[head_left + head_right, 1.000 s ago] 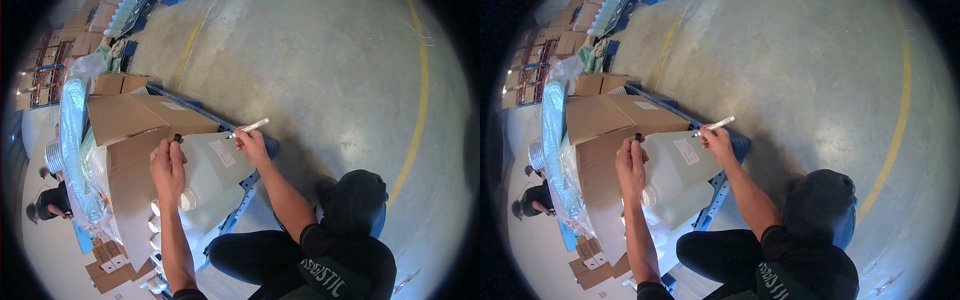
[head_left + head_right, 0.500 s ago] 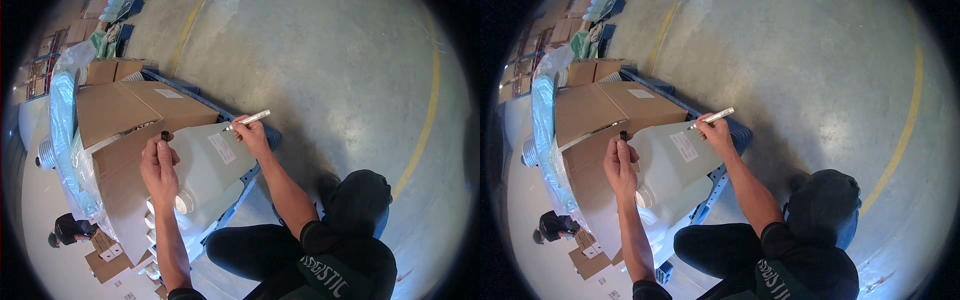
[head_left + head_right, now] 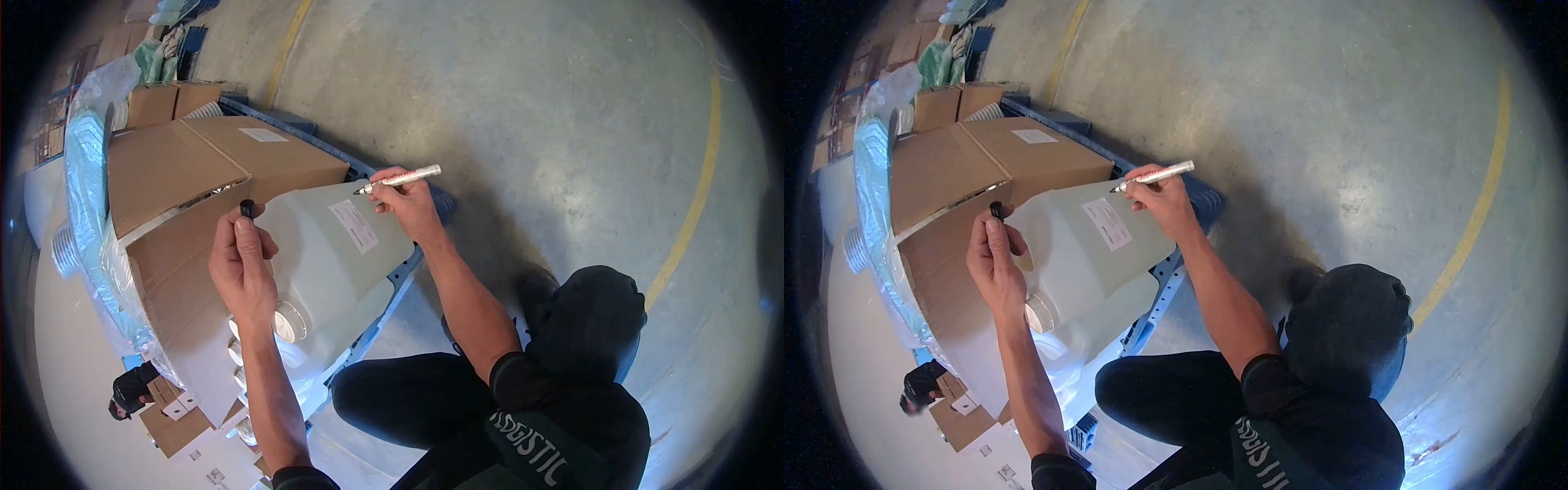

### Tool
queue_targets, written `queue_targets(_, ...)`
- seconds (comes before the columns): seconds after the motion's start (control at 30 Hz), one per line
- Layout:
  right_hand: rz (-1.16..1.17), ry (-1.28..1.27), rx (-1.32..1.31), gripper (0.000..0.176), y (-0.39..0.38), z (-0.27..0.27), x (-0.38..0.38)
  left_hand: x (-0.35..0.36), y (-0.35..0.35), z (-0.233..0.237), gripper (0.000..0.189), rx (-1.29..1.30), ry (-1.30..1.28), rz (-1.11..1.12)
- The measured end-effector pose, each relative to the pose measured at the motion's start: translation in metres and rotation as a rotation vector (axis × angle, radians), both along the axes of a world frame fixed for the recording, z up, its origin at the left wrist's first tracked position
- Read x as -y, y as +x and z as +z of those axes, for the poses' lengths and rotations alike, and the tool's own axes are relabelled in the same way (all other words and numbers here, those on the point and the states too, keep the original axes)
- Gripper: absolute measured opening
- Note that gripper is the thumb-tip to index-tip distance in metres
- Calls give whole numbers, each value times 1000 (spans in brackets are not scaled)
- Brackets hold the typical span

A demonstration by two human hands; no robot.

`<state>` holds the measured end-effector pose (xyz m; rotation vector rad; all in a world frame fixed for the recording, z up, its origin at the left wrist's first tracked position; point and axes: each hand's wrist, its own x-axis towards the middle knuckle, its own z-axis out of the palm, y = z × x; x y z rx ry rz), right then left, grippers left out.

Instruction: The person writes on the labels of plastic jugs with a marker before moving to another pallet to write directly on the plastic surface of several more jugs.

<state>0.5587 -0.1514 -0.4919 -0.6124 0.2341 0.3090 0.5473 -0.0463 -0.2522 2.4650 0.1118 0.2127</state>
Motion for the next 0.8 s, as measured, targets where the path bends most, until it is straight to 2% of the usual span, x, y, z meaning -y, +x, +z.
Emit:
queue_targets(0.17, 55, -112, 78, 10, 3, -15, 0, -4, 0, 0, 31, 12, 15, -7)
queue_targets(0.23, 76, 20, 91, 9, 2, -27, -3, -4, -1, -1, 31, 15, 10, -10)
queue_targets(0.37, 4, 86, -1, 8, 1, -8, 0, -3, -1, -2, 31, 29, 3, -5)
queue_targets(0.63, 111, -109, 75, 11, 6, -4, 5, -6, -2, -3, 32, 38, -5, -4)
queue_targets(0.8, 85, -160, 76, 14, 11, 1, 3, -5, -1, -3, 33, 48, 9, -11)
